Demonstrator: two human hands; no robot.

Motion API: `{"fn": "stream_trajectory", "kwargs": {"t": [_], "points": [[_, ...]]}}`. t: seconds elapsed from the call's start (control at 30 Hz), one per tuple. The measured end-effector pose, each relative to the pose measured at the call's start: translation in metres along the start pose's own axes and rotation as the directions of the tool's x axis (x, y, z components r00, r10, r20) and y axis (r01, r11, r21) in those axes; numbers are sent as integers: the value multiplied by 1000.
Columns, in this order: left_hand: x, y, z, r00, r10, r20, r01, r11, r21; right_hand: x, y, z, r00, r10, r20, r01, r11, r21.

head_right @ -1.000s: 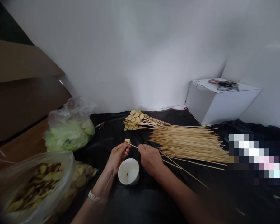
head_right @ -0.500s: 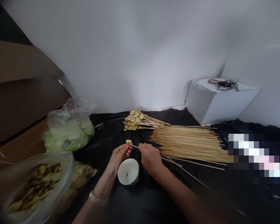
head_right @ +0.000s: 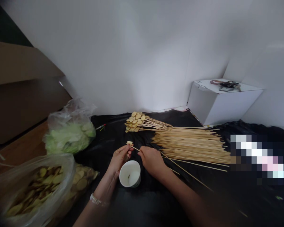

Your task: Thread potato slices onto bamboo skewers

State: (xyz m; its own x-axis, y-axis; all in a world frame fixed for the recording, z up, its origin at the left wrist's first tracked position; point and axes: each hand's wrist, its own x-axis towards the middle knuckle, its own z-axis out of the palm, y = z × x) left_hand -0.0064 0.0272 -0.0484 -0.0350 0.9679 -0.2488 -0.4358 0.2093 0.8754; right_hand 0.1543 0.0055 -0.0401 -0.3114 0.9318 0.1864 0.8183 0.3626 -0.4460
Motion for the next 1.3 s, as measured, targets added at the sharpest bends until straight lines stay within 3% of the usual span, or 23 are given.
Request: {"fn": "stream_trajectory", "kwargs": {"t": [0.2, 0.5, 0.9, 1.3], "points": [[0, 2, -2, 999, -25, 20, 25, 1000, -5, -3, -4, 3, 1000, 15, 15, -12, 984, -180], [-2, -1, 0, 993, -65, 96, 52, 990, 128, 3, 2, 12, 1000, 28, 8, -28, 992, 120], [4, -3, -7, 996, -46, 80, 37, 994, 104, 1, -2, 10, 999, 32, 16, -31, 996, -86], [2, 1, -7, 990, -81, 111, 69, 991, 113, 3, -2, 14, 999, 36, 25, -35, 999, -25]]}}
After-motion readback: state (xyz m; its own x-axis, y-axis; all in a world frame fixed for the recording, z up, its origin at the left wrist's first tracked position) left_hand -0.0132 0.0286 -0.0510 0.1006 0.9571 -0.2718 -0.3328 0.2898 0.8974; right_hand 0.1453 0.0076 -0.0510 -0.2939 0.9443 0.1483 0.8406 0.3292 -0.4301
